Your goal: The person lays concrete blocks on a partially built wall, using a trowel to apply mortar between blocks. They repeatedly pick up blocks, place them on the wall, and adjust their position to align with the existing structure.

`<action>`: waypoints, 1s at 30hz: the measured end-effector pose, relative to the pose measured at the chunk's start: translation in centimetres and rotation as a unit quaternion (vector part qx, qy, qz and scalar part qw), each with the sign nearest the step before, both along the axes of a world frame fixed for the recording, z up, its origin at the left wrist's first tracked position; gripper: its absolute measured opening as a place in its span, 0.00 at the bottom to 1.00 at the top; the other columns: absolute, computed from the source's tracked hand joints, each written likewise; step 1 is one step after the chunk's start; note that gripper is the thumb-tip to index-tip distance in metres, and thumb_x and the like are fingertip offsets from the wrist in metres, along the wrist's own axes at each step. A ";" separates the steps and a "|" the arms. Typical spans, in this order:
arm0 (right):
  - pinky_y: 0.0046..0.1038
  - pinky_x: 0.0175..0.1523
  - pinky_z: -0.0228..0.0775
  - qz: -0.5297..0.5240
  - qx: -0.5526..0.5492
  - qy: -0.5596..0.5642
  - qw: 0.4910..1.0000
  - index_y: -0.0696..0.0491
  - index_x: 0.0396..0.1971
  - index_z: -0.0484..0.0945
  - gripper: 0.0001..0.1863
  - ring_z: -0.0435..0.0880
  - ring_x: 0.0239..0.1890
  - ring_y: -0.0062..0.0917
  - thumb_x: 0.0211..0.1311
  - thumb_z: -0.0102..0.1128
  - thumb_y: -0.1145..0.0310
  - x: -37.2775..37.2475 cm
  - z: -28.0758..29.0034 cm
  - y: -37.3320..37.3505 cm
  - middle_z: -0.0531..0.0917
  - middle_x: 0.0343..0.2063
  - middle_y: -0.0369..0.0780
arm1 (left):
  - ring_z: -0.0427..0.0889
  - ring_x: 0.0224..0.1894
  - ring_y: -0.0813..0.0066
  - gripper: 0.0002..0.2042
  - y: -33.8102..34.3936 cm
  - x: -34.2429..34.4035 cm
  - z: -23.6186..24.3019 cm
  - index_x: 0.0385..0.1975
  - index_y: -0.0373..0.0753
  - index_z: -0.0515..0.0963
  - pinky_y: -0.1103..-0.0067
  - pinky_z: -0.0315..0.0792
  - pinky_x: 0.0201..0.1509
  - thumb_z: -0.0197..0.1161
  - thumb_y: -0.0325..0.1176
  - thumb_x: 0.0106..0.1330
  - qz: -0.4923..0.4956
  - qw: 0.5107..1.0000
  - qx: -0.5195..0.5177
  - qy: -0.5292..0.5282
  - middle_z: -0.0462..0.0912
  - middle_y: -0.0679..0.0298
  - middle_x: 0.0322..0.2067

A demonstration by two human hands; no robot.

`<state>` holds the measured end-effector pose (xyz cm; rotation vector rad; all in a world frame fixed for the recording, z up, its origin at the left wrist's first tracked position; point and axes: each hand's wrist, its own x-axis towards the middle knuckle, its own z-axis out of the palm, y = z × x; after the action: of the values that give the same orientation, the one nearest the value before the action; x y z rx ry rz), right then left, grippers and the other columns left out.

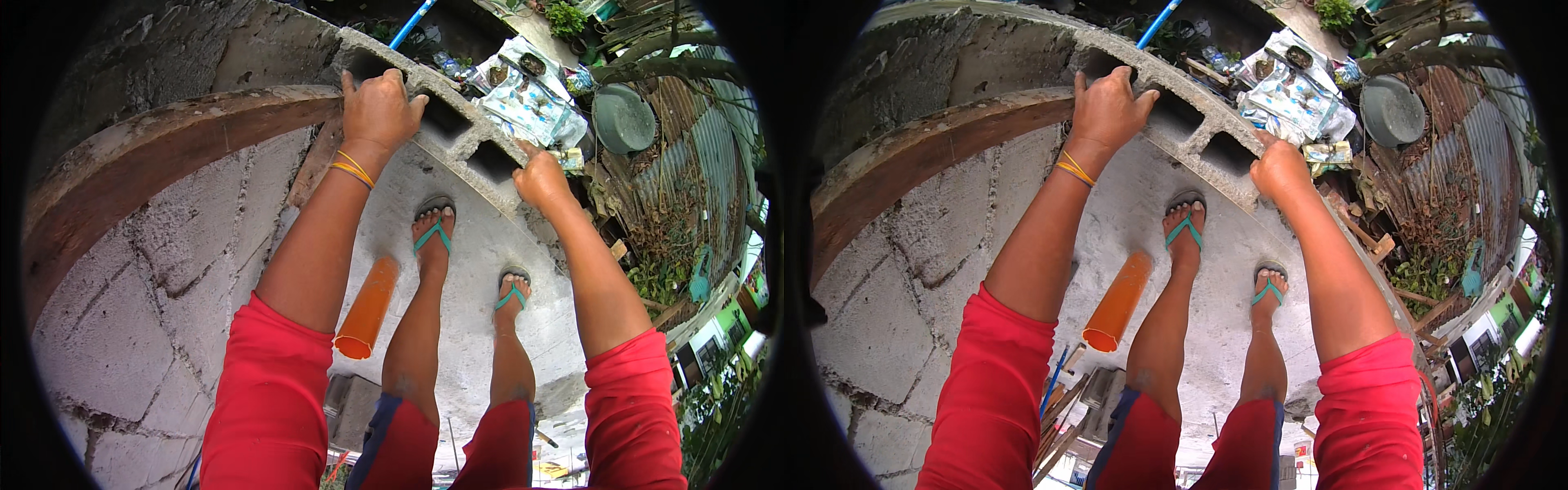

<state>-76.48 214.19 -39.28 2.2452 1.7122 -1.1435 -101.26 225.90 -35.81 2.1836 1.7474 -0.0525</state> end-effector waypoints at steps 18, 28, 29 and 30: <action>0.37 0.54 0.74 -0.013 0.010 0.052 0.999 0.54 0.59 0.75 0.30 0.84 0.44 0.47 0.52 0.64 0.74 -0.2 0.7 0.3 0.84 0.37 0.57 | 0.81 0.42 0.64 0.19 -0.7 -1.5 -2.9 0.49 0.31 0.72 0.59 0.81 0.42 0.64 0.37 0.67 0.586 0.621 -0.232 -0.466 0.77 0.55 0.46; 0.39 0.53 0.75 -0.016 -0.037 0.006 0.999 0.48 0.60 0.75 0.30 0.84 0.44 0.48 0.52 0.63 0.73 -0.5 1.2 0.6 0.84 0.38 0.55 | 0.81 0.42 0.63 0.19 -0.7 -1.4 -2.3 0.51 0.31 0.72 0.61 0.81 0.41 0.63 0.39 0.68 0.589 0.624 -0.234 -0.458 0.78 0.55 0.46; 0.39 0.53 0.75 -0.016 -0.029 0.003 0.999 0.48 0.60 0.76 0.30 0.83 0.44 0.48 0.52 0.64 0.73 -0.6 1.0 0.5 0.84 0.39 0.55 | 0.82 0.42 0.62 0.20 -0.8 -1.4 -2.3 0.51 0.31 0.73 0.61 0.81 0.41 0.62 0.41 0.69 0.580 0.631 -0.234 -0.458 0.79 0.55 0.46; 0.40 0.54 0.75 -0.018 -0.029 -0.006 0.999 0.48 0.59 0.76 0.30 0.83 0.45 0.48 0.52 0.64 0.72 -0.6 0.8 0.5 0.84 0.39 0.55 | 0.82 0.42 0.62 0.19 -0.7 -1.4 -2.3 0.51 0.32 0.73 0.61 0.81 0.40 0.62 0.41 0.69 0.583 0.627 -0.228 -0.463 0.79 0.55 0.46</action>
<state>-77.04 214.69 -38.46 2.2533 1.6184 -1.1683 -102.61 225.23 -38.09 0.2167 1.7557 0.7117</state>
